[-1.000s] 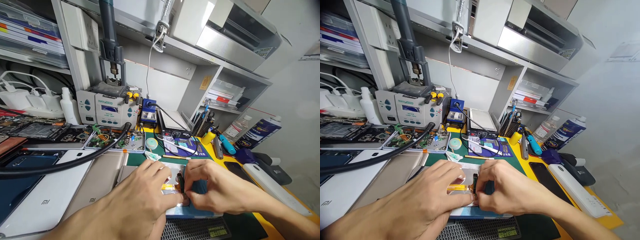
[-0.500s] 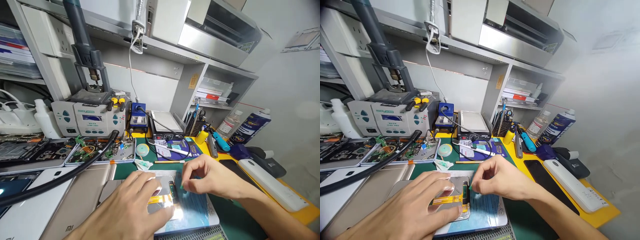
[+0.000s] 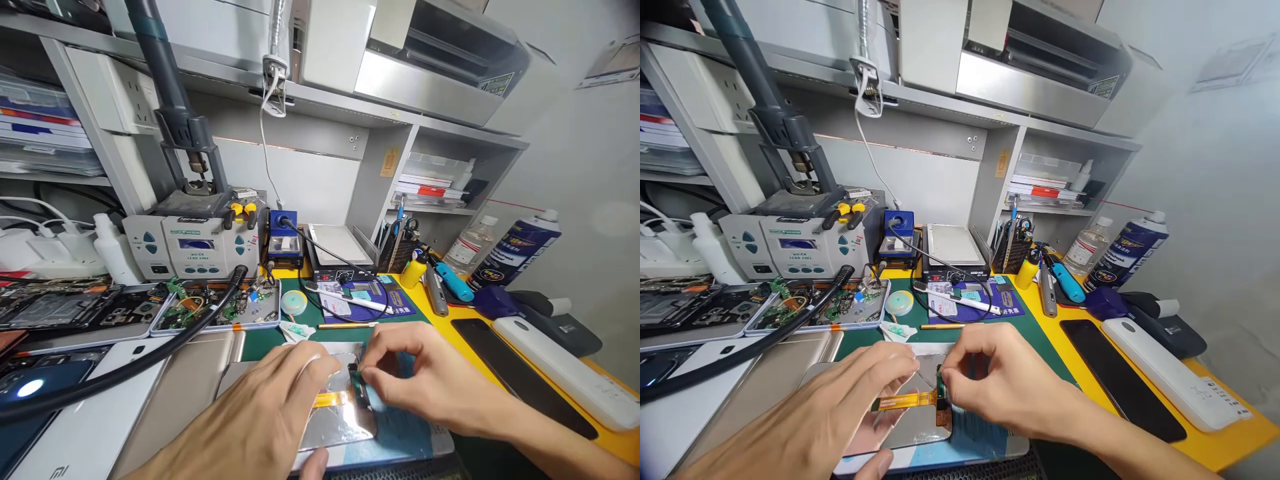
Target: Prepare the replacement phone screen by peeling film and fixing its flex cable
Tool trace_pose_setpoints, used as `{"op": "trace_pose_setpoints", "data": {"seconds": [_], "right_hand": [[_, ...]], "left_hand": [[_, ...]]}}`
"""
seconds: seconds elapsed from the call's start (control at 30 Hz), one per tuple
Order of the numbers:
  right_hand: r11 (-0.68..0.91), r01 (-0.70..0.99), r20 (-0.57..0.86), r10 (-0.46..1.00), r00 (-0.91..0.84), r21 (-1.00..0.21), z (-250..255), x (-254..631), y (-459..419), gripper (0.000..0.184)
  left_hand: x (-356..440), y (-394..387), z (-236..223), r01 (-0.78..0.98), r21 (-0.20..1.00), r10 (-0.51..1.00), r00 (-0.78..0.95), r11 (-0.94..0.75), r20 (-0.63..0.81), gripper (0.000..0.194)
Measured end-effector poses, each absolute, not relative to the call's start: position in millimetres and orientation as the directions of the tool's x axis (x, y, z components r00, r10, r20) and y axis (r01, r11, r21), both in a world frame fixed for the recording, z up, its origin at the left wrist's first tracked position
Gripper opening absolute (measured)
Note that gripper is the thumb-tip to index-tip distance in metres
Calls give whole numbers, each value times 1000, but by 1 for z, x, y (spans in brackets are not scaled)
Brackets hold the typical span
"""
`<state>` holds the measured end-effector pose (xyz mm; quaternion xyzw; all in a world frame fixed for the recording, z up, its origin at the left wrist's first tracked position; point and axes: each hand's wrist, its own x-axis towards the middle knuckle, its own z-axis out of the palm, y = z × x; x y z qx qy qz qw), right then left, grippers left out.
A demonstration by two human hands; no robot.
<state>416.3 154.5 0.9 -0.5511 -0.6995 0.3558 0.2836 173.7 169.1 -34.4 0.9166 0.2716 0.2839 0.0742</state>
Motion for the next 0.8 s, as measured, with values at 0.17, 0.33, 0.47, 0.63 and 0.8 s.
{"op": "trace_pose_setpoints", "data": {"seconds": [0.17, 0.33, 0.47, 0.63, 0.8], "right_hand": [[638, 674, 404, 765, -501, -373, -7, 407, 148, 16], [703, 709, 469, 645, -603, -53, -12, 401, 151, 17], [699, 712, 410, 630, -659, 72, -8, 395, 152, 22], [697, 704, 348, 633, -692, 134, -1, 388, 154, 26], [725, 669, 192, 642, -742, 163, 8, 385, 156, 22]], "left_hand": [[172, 171, -32, 493, 313, 583, 712, -812, 391, 68], [174, 176, -17, 515, 381, 614, 761, -768, 211, 62], [176, 174, -10, 565, 410, 639, 767, -716, 59, 45], [176, 177, -8, 554, 452, 635, 772, -699, 36, 34], [178, 178, -6, 566, 464, 642, 767, -681, 6, 28]]}}
